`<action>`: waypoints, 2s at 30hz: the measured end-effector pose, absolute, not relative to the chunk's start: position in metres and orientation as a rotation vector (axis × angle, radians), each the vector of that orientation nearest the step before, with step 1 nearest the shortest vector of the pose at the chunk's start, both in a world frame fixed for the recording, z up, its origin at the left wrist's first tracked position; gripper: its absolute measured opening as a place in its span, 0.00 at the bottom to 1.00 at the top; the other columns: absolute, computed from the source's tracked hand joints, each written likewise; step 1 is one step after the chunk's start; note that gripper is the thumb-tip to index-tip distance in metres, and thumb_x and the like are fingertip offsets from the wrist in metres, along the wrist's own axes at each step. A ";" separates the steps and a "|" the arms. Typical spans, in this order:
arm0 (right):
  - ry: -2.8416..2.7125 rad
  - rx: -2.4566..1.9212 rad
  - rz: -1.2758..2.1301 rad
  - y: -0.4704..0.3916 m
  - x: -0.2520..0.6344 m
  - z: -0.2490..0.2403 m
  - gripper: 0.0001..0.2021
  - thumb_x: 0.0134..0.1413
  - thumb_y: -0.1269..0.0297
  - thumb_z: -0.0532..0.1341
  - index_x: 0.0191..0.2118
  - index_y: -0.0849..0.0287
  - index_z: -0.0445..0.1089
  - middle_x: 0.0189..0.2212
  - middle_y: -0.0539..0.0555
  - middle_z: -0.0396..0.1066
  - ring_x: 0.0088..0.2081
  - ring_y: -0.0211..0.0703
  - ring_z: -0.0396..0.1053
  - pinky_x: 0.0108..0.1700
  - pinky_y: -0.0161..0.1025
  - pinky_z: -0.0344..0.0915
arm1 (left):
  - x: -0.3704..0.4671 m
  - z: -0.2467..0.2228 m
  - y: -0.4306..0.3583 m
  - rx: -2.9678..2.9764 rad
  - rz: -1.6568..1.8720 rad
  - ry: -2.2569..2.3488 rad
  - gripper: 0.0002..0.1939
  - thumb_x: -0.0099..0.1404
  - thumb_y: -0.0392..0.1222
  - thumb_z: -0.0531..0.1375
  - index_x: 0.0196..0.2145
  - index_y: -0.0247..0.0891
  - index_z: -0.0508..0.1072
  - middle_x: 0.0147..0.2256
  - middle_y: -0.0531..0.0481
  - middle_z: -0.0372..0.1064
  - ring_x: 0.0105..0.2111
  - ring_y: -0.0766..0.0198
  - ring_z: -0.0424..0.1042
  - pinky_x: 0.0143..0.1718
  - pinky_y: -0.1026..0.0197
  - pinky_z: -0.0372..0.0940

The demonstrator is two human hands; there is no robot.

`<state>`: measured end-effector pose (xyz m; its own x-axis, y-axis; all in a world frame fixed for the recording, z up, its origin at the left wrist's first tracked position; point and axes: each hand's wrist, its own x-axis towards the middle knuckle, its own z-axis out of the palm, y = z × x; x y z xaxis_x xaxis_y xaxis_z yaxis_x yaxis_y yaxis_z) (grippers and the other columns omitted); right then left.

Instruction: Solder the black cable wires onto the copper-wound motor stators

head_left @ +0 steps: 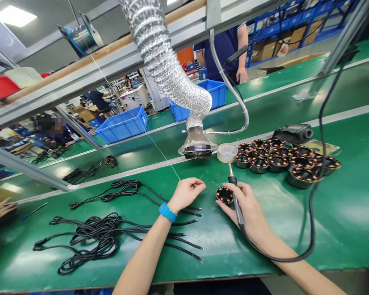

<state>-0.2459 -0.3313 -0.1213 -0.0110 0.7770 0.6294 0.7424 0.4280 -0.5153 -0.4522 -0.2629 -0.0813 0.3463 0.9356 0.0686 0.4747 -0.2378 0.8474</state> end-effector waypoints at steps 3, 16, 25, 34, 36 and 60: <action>-1.793 -1.286 0.118 -0.325 -0.252 -0.122 0.20 0.62 0.62 0.61 0.58 0.54 0.61 0.50 0.59 0.59 0.43 0.46 0.70 0.44 0.42 0.72 | -0.446 -0.087 -0.261 1.883 0.791 1.186 0.14 0.64 0.47 0.61 0.39 0.34 0.79 0.35 0.46 0.76 0.31 0.65 0.68 0.34 0.64 0.62; -2.084 -0.890 0.548 -0.277 -0.278 -0.111 0.22 0.59 0.69 0.60 0.59 0.52 0.58 0.49 0.56 0.58 0.45 0.43 0.68 0.49 0.42 0.70 | -0.487 -0.083 -0.254 1.200 0.713 1.074 0.13 0.55 0.47 0.63 0.29 0.31 0.75 0.21 0.56 0.61 0.16 0.77 0.43 0.19 0.64 0.34; -1.953 -0.885 0.529 -0.276 -0.281 -0.129 0.21 0.62 0.62 0.61 0.58 0.50 0.59 0.50 0.57 0.59 0.48 0.46 0.68 0.51 0.44 0.69 | -0.494 -0.081 -0.252 1.306 0.676 1.130 0.21 0.58 0.56 0.65 0.31 0.30 0.76 0.23 0.56 0.61 0.17 0.77 0.47 0.19 0.64 0.36; -1.944 -0.858 0.591 -0.276 -0.283 -0.130 0.17 0.64 0.66 0.57 0.58 0.51 0.60 0.50 0.56 0.58 0.43 0.41 0.68 0.47 0.42 0.69 | -0.482 -0.080 -0.250 1.447 0.723 1.099 0.23 0.59 0.58 0.63 0.28 0.31 0.74 0.25 0.52 0.65 0.21 0.74 0.52 0.23 0.66 0.46; -1.946 -0.856 0.604 -0.276 -0.283 -0.130 0.17 0.64 0.66 0.57 0.57 0.51 0.60 0.50 0.56 0.58 0.43 0.41 0.68 0.47 0.41 0.70 | -0.482 -0.079 -0.249 1.483 0.705 1.110 0.22 0.61 0.58 0.63 0.29 0.31 0.75 0.25 0.51 0.65 0.22 0.72 0.56 0.25 0.66 0.51; -1.959 -0.823 0.591 -0.271 -0.279 -0.127 0.17 0.64 0.63 0.58 0.56 0.51 0.61 0.48 0.56 0.60 0.45 0.41 0.69 0.47 0.39 0.71 | -0.482 -0.078 -0.257 1.362 0.756 1.255 0.23 0.59 0.58 0.63 0.28 0.32 0.78 0.23 0.50 0.68 0.22 0.70 0.58 0.26 0.64 0.52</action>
<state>-0.2792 -0.2711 -0.1266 -0.3709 0.7436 0.5563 0.3121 0.6640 -0.6795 -0.4817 -0.2567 -0.0778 0.2404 0.9486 -0.2058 0.2617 0.1409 0.9548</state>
